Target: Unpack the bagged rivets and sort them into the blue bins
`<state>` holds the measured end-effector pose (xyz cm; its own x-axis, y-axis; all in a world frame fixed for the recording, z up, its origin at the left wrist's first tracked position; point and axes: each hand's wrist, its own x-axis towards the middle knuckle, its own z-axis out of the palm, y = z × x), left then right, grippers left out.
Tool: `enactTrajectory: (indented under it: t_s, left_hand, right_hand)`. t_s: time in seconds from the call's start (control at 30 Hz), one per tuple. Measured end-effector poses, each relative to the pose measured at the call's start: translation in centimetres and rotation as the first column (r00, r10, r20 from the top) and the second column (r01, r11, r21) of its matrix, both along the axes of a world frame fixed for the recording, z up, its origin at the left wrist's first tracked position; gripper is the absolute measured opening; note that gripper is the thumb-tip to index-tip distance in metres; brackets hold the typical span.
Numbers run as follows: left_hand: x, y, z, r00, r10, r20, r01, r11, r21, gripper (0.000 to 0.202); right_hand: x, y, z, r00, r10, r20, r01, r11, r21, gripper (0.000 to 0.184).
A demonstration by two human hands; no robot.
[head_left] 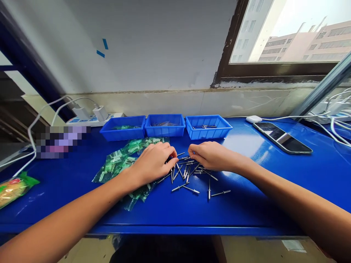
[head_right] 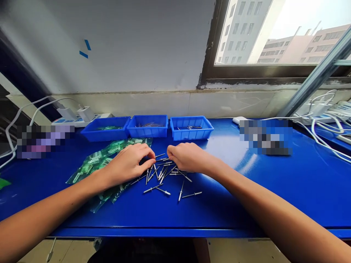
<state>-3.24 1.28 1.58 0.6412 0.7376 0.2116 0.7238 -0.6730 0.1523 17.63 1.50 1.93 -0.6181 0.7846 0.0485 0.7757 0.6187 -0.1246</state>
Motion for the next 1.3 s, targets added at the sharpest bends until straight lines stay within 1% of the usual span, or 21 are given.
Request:
enactTrajectory:
  t_s: [0.1,0.17,0.27,0.4,0.57,0.63,0.73,0.87,1.07,1.2,1.3]
  left_hand:
    - [0.0,-0.2,0.0,0.998,0.004,0.065,-0.006,1.000,0.027,0.016]
    - [0.1,-0.3,0.0,0.992,-0.004,0.124,-0.001,0.999,0.040,0.016]
    - [0.3,-0.4,0.0,0.979,-0.015,0.203,0.005,0.999,0.049,0.011]
    - [0.5,-0.5,-0.2,0.962,-0.022,0.273,0.008,0.999,0.051,0.004]
    - [0.5,-0.7,-0.2,0.959,-0.072,0.274,0.048,0.995,0.091,0.005]
    - [0.5,-0.8,-0.1,0.961,-0.074,0.268,0.050,0.994,0.097,0.005]
    - [0.6,-0.8,0.1,0.967,-0.030,0.251,0.008,0.996,0.088,0.006]
    - [0.4,-0.5,0.2,0.965,0.040,0.260,-0.061,0.995,0.074,0.012]
    - [0.2,-0.3,0.0,0.958,0.052,0.281,-0.067,0.997,0.045,0.019]
    - [0.3,-0.4,0.0,0.948,0.095,0.303,-0.101,0.995,0.004,0.014]
    - [0.3,-0.5,0.1,0.947,0.094,0.307,-0.100,0.995,0.004,0.013]
  right_hand:
    - [-0.3,-0.7,0.7,0.999,-0.046,0.030,0.041,0.991,0.126,0.015]
    - [-0.6,-1.3,1.1,0.998,-0.057,0.019,0.053,0.984,0.173,0.015]
    - [-1.0,-1.9,1.3,0.999,-0.045,-0.002,0.045,0.981,0.188,0.015]
    - [-1.3,-2.3,1.0,0.999,-0.033,-0.026,0.038,0.977,0.210,0.015]
    - [-1.3,-2.2,0.8,0.998,-0.057,-0.031,0.063,0.974,0.219,0.016]
    - [-1.3,-2.2,0.7,0.998,-0.056,-0.036,0.062,0.975,0.215,0.016]
    - [-1.2,-1.9,0.5,0.996,-0.047,-0.078,0.063,0.975,0.215,0.017]
    - [-0.9,-1.2,0.1,0.983,-0.077,-0.167,0.113,0.969,0.220,0.019]
    - [-0.5,-0.7,0.0,0.963,-0.044,-0.266,0.108,0.967,0.229,0.020]
    - [-0.6,-0.9,0.1,0.956,-0.009,-0.292,0.082,0.967,0.239,0.024]
    - [-0.7,-0.9,0.0,0.954,0.011,-0.301,0.067,0.966,0.249,0.027]
